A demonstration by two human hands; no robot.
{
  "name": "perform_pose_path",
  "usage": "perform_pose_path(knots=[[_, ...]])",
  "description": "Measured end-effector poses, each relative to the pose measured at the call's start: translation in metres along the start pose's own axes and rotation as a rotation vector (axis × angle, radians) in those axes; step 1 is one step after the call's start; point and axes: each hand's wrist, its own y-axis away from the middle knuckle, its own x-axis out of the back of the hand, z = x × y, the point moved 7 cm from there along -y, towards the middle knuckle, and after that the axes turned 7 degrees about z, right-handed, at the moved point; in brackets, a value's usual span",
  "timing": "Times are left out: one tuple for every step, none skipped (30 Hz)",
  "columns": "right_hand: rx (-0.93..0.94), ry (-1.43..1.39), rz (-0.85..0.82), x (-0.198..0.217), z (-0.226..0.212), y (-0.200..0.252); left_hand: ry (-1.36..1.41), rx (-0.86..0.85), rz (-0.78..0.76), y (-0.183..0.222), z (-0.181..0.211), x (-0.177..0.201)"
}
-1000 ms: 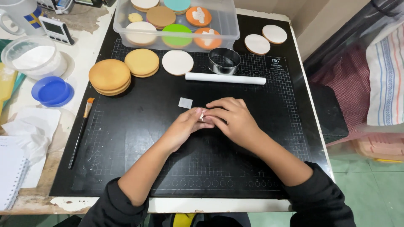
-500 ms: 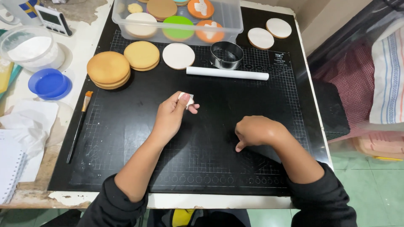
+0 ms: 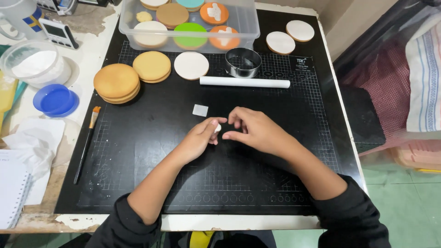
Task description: Decorating a round cookie by applying a liquid adhesive with a brush and then placing and smoothing a white fondant circle on top.
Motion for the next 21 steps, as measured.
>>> perform_pose_path(knots=[[0.001,0.0,-0.004,-0.006,0.0,0.0,0.002,0.002,0.003,-0.002,-0.003,-0.004],[0.023,-0.033,0.008,-0.01,-0.002,0.0,0.01,0.018,0.009,-0.004,-0.007,-0.007],[0.047,-0.068,0.02,-0.015,-0.005,-0.001,0.015,0.034,0.017,-0.006,-0.011,-0.009],[0.049,-0.07,0.017,-0.023,0.007,-0.005,0.014,0.036,0.02,-0.007,-0.013,-0.011],[0.053,-0.121,0.082,-0.025,0.017,-0.009,0.087,0.049,0.027,-0.007,-0.016,-0.012],[0.057,-0.173,0.147,-0.028,0.028,-0.014,0.159,0.061,0.034,-0.007,-0.018,-0.013],[0.064,-0.175,0.138,-0.028,0.028,-0.015,0.16,0.064,0.045,-0.005,-0.012,-0.012],[0.026,-0.224,0.119,-0.03,0.031,-0.016,0.097,0.051,0.04,-0.002,-0.005,-0.011],[-0.01,-0.271,0.095,-0.032,0.033,-0.017,0.037,0.041,0.038,0.002,0.002,-0.011],[-0.001,-0.273,0.081,-0.037,0.034,-0.015,0.04,0.046,0.054,0.016,0.025,-0.007],[0.019,-0.234,0.102,-0.038,0.034,-0.015,-0.072,0.062,0.029,0.028,0.047,-0.005],[0.04,-0.196,0.124,-0.039,0.034,-0.015,-0.183,0.08,0.003,0.042,0.069,-0.002],[0.057,-0.195,0.101,-0.043,0.038,-0.016,-0.174,0.087,0.03,0.04,0.066,0.001],[0.071,-0.219,0.171,-0.041,0.042,-0.017,-0.216,0.009,0.044,0.038,0.069,0.003],[0.089,-0.245,0.231,-0.041,0.045,-0.018,-0.257,-0.063,0.068,0.039,0.07,0.007],[0.11,-0.247,0.197,-0.044,0.045,-0.015,-0.248,-0.049,0.105,0.036,0.062,0.015],[0.061,-0.284,0.206,-0.043,0.049,-0.017,-0.218,-0.144,0.162,0.033,0.063,0.025],[0.01,-0.32,0.213,-0.041,0.052,-0.018,-0.193,-0.24,0.219,0.032,0.064,0.035],[0.049,-0.315,0.185,-0.045,0.055,-0.02,-0.193,-0.243,0.267,0.036,0.064,0.053],[0.007,-0.381,0.195,-0.047,0.064,-0.023,-0.108,-0.355,0.375,0.044,0.071,0.074],[-0.048,-0.449,0.197,-0.053,0.075,-0.023,-0.023,-0.457,0.48,0.057,0.073,0.094]])
